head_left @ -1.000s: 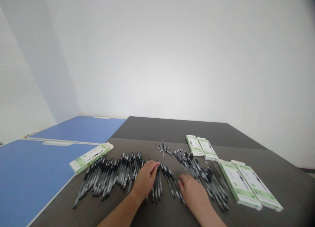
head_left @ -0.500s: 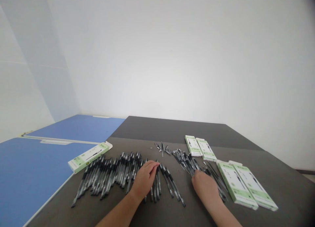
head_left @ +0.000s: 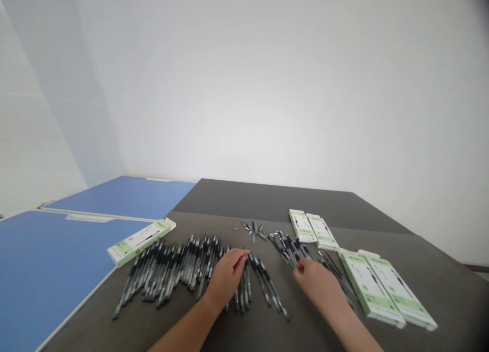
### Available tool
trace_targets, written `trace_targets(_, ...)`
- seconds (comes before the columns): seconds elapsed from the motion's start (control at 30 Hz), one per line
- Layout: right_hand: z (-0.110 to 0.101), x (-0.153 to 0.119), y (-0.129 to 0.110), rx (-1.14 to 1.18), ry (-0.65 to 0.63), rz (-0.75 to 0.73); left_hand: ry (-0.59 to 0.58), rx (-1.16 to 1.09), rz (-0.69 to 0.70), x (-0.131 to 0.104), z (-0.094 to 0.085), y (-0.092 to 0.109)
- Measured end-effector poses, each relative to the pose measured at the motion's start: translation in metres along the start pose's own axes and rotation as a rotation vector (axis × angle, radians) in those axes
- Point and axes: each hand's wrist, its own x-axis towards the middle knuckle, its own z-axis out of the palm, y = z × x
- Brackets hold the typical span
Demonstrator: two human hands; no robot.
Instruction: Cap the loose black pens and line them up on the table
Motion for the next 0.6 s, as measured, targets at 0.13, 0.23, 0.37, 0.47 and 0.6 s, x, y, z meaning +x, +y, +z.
trace_targets(0.13,-0.015,-0.019,-0.027,0.310,-0.078,-0.192,-0.127,-0.232,-0.188,-0.001,0.014,0.015)
trace_targets(0.23,-0.011,-0.029,-0.041,0.390,-0.093,-0.258,-0.220,-0.460,-0.299,-0.002,0.025,0.024)
trace_targets(0.37,-0.002,-0.013,-0.039,0.457,-0.102,-0.317,-0.163,-0.670,-0.409,0.003,0.026,0.023)
trace_targets(0.47,0.005,0.017,-0.032,0.163,0.039,-0.185,0.006,-0.723,-0.501,0.007,0.020,0.013)
trace_targets(0.6,0.022,0.047,-0.031,0.001,0.030,-0.127,0.063,-0.711,-0.535,0.005,0.017,0.005)
